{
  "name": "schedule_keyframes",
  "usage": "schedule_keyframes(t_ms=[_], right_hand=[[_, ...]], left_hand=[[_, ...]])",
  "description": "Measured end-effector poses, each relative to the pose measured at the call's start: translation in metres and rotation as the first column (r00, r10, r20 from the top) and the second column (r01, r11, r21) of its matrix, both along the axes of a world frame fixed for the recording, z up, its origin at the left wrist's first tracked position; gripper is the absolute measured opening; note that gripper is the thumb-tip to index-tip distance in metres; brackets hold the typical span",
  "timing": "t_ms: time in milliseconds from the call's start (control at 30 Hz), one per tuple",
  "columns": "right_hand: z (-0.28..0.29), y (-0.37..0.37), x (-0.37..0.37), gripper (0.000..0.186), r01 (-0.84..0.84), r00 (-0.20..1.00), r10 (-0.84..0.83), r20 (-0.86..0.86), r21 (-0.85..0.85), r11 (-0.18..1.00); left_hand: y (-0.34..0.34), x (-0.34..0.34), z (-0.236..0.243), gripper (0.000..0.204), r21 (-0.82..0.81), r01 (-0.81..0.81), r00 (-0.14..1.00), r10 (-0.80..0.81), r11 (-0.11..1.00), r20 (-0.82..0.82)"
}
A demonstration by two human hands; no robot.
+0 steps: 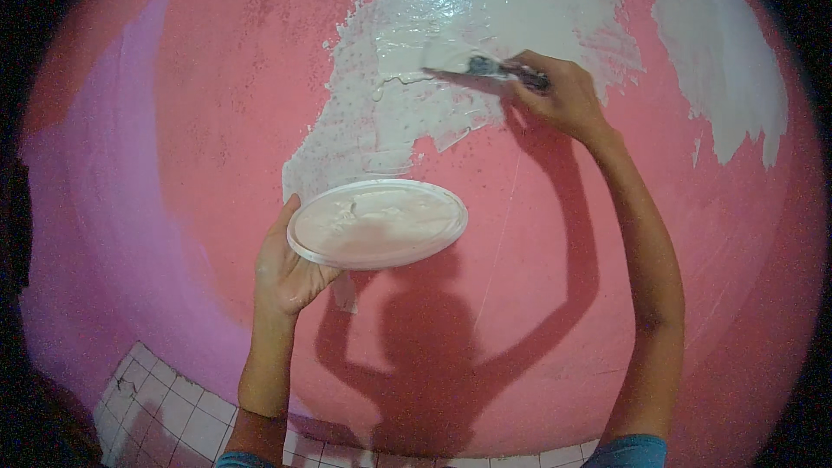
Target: The person applies white plaster to a pink wall using a putty knife, repeatedly picking up plaster from a lid and spreading it across the wall surface.
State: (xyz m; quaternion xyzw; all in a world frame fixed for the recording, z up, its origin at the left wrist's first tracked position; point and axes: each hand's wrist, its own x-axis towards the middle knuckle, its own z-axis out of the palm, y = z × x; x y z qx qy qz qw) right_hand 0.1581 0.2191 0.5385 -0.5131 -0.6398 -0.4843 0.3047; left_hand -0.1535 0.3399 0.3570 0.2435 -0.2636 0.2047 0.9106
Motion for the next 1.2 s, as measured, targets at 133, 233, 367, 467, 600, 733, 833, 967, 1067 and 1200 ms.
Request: schedule_keyframes(t_ms=[133,233,367,467,600,733,833,967,1067,1200], right_hand=[[-0.01,0.037,-0.037,0.025,-0.12,0.989,0.126,0.077,-0.078,0.99],[-0.015,0.042,-0.036,0.024,-0.09,0.986,0.103,0.132,-0.095,0.991],[-0.021,0.02,-0.001,0.026,-0.018,0.997,0.023,0.077,-0.067,0.998],[-0.022,-0.007,0.016,0.025,-0.006,1.0,0.006,0.006,-0.006,1.0],[-0.021,-0.004,-0.005,0.024,-0.067,0.997,0.065,-0.039,-0.059,0.996],[-0.024,0.032,-0.026,0.024,-0.083,0.989,0.093,0.117,-0.083,0.993],[-0.024,0.038,-0.02,0.023,-0.052,0.976,0.07,0.207,-0.091,0.995],[-0.026,0.015,0.031,0.022,-0.071,0.983,0.07,0.169,-0.003,0.997],[-0.027,-0.01,0.039,0.023,-0.005,1.0,0.005,0.003,0.023,1.0],[-0.032,0.005,0.013,0.028,-0.036,0.999,0.037,-0.022,0.036,0.999]], left_hand=[[-0.003,0.0,0.0,0.069,0.014,-0.032,0.999,0.033,0.999,-0.018],[-0.01,-0.001,0.004,0.065,-0.067,-0.091,0.993,0.086,0.994,-0.079],[-0.011,-0.001,0.001,0.065,-0.075,-0.129,0.986,0.12,0.989,-0.111],[-0.003,-0.003,-0.008,0.067,-0.042,-0.094,0.993,0.091,0.995,-0.074],[-0.001,-0.003,-0.011,0.068,-0.008,-0.026,1.0,0.026,1.0,-0.016],[-0.005,0.001,-0.009,0.069,-0.018,-0.044,0.998,0.043,0.999,-0.056],[-0.003,0.004,-0.007,0.069,-0.036,-0.013,0.999,0.011,0.999,-0.05],[0.006,0.003,-0.013,0.068,-0.01,-0.046,0.998,0.046,0.999,-0.046],[0.005,0.002,-0.026,0.067,0.0,-0.114,0.991,0.113,0.994,-0.067],[-0.023,-0.007,-0.075,0.067,-0.01,-0.283,0.955,0.281,0.959,-0.1]])
